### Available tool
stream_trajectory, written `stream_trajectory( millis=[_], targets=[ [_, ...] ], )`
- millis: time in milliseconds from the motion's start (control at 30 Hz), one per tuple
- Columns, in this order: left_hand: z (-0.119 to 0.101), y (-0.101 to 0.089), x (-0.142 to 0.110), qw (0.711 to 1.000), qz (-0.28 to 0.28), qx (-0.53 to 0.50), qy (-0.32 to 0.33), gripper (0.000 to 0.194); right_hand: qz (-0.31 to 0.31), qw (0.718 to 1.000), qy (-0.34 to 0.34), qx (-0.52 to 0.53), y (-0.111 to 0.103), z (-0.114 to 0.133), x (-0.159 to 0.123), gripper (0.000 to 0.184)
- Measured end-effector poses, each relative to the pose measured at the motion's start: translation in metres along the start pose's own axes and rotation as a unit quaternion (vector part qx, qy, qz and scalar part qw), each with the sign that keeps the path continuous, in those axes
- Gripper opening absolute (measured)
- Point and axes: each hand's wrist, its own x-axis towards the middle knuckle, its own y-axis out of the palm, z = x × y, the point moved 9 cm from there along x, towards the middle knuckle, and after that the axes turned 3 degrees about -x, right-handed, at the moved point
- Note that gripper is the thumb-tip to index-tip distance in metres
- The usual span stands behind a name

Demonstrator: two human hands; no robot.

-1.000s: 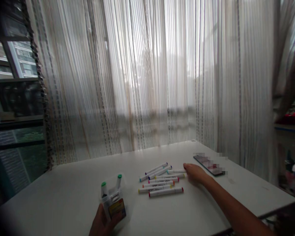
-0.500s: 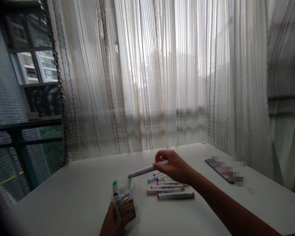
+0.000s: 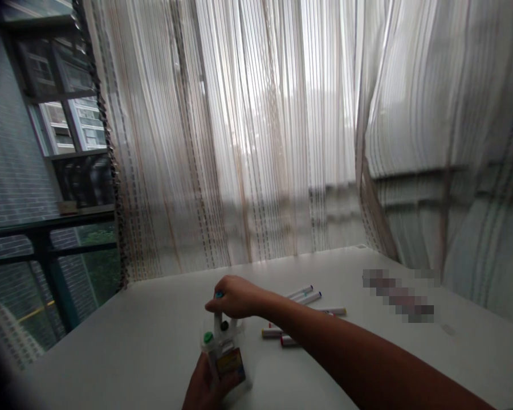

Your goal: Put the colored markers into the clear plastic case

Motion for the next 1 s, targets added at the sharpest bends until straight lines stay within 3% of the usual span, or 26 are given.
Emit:
stream_trajectory(
  millis=[300,533,833,1000],
  targets=[
    [-0.007,0.004,-0.002,1.000,0.015,0.008,0.002,0.064,-0.003,0.993,-0.059,-0.103,0.006,0.018,-0.001,0.021],
    [-0.005,0.002,0.000,1.000,0.008,-0.029,-0.001,0.065,0.059,0.984,-0.087,-0.147,0.026,0.027,-0.001,0.026],
    [-0.002,0.005,-0.001,0.999,0.014,-0.047,-0.011,0.072,-0.005,0.996,-0.079,-0.046,-0.009,0.014,-0.011,0.028],
    [-0.001,0.003,0.000,0.999,0.000,-0.048,-0.002,0.067,0.053,0.984,-0.100,-0.137,0.012,0.022,-0.017,0.031]
  ],
)
